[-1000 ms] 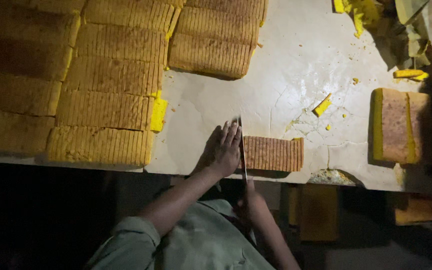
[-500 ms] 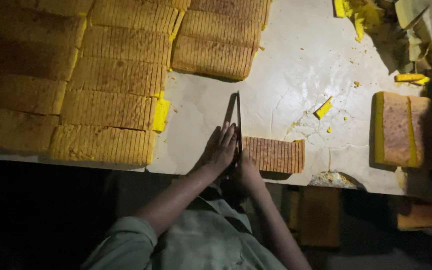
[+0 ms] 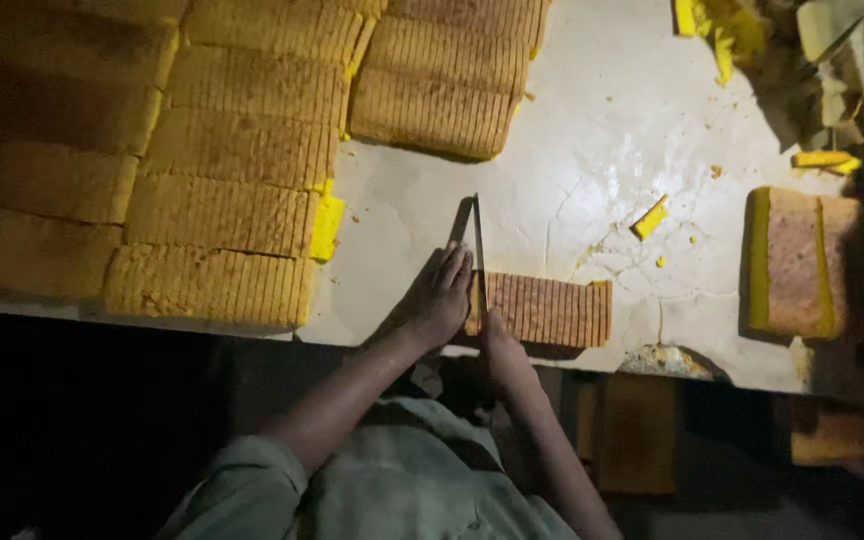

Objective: The person removes a rectangular yellow food block from a metal tray, unwraps it from a leaf, and places it on a worktable. Using a long knife, the person slices the block into strips and then into smaller rectangular pieces, arranging them on the table.

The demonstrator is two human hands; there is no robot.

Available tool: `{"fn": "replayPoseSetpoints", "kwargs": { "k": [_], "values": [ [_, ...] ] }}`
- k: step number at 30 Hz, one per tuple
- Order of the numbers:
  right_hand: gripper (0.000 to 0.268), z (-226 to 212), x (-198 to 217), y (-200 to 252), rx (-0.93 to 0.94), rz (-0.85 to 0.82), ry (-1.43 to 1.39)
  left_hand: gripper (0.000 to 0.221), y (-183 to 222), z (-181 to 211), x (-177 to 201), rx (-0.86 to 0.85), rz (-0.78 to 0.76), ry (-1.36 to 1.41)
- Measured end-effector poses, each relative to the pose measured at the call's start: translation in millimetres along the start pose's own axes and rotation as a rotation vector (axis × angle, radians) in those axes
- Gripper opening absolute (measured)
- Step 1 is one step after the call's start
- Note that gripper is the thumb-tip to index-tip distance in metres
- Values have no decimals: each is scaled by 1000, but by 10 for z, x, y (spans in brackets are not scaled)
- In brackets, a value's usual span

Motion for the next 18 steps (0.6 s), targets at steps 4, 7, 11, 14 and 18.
{"fn": "replayPoseSetpoints", "kwargs": {
  "k": [4, 7, 11, 14, 18],
  "values": [
    [70, -38, -8, 48, -213, -95, 1, 71, 127, -71, -59, 108, 92, -338],
    [65, 264, -283, 833, -404, -216, -279, 75, 138, -119, -214, 170, -60, -103],
    [43, 123, -434, 1178, 73, -107, -115, 77, 109, -91, -175, 143, -40, -100],
    [56, 490, -654, 919, -456, -245, -94, 77, 247, -97, -264, 142, -31, -75],
    [62, -47, -123, 83, -205, -93, 33, 69, 206, -304, -398, 100, -11, -149]
  ]
}}
Point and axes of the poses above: each hand's wrist, its own y-axis away from the middle knuckle, its own x-axis out of the back of the hand, z = x × y, the point moved 9 cm from there along -y, towards the middle knuckle, and after that the axes turned 7 degrees about -x, right-handed, at the moved point
